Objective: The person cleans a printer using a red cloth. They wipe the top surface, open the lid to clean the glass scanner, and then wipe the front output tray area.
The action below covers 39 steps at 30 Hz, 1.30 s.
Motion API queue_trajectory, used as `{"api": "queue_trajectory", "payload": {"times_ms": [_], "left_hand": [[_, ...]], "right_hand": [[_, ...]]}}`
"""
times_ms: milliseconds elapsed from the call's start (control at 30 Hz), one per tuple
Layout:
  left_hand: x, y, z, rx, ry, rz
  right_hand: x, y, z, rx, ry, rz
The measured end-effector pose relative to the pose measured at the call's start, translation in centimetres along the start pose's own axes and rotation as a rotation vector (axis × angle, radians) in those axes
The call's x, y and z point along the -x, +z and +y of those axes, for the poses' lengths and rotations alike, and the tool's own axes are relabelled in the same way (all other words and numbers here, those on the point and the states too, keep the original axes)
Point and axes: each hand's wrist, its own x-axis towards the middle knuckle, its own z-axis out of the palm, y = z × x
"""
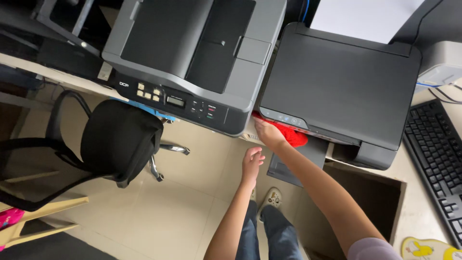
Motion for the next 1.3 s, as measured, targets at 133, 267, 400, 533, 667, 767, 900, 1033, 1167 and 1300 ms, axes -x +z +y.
{"api": "queue_trajectory", "payload": {"times_ms": [133, 267, 400, 533, 667, 767, 900, 1033, 1167, 1300], "left_hand": [[-0.3, 0.4, 1.5, -0.017, 0.007, -0.047], [-0.5, 0.2, 1.7, -0.022, -0.015, -0.075], [-0.4, -0.1, 3.2, -0.051, -0.027, -0.106], [-1.4, -0.5, 3.6, -0.009, -0.055, -0.125], [-2.1, 0.4, 4.5, 0.005, -0.031, -0.163], [-2.0, 1.5, 4.8, 0.001, -0.036, -0.198], [-4.0, 3.0, 2.4, 0.015, -0.077, -0.211], [-4.3, 3.4, 1.2, 0.014, -0.095, -0.231], [-4.2, 3.6, 1.0, 0.016, -0.137, -0.268], [-3.0, 4.3, 2.2, -0.008, -0.16, -0.323]], "right_hand": [[-1.8, 1.6, -1.1, -0.219, 0.011, -0.14], [-0.8, -1.8, 1.1, -0.262, -0.009, -0.113], [2.7, -7.8, 5.4, -0.169, 0.056, 0.202], [5.6, -12.1, 8.3, -0.123, 0.038, 0.233], [7.1, -11.4, 7.9, -0.069, 0.116, 0.208], [6.6, -7.6, 5.0, 0.085, 0.055, 0.056], [6.1, -4.6, 3.1, 0.128, -0.115, -0.24], [5.5, -5.8, 3.3, 0.099, -0.187, -0.344], [7.0, -3.1, 2.4, -0.078, -0.125, -0.329], [10.4, -2.7, 3.3, -0.233, 0.084, -0.02]]}}
